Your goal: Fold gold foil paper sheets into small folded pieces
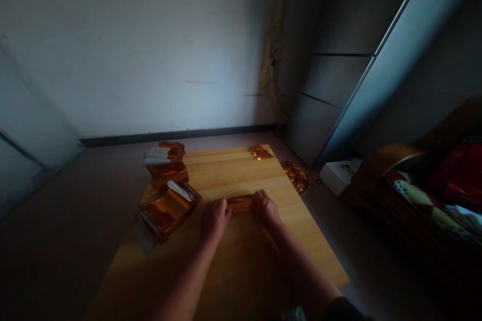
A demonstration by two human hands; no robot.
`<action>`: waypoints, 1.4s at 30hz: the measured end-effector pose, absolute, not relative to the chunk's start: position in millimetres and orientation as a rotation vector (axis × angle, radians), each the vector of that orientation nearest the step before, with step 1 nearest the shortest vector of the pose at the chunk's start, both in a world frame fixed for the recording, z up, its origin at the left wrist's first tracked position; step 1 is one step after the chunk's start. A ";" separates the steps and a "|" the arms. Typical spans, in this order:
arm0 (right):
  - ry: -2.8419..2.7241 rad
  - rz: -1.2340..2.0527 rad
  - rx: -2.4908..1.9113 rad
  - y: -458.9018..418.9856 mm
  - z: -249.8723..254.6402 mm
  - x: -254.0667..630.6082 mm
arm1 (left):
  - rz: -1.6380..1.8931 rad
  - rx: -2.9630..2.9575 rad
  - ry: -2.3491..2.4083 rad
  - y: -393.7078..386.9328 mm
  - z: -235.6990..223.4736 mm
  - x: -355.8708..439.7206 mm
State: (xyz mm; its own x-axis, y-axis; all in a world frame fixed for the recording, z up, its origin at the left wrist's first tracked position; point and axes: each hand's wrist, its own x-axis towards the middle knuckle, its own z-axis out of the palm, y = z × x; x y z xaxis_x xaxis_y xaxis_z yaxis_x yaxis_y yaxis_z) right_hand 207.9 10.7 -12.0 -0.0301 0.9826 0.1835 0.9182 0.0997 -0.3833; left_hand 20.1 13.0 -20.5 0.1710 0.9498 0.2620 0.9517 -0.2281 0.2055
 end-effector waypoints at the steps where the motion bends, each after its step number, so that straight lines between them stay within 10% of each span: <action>1: -2.007 0.213 -1.840 10.0 -11.5 208.8 | -0.536 -2.385 -1.944 12.6 -21.6 20.2; 42: -1.890 0.474 -2.047 16.3 -2.4 194.9 | -0.595 -2.581 -1.830 10.8 -19.9 8.0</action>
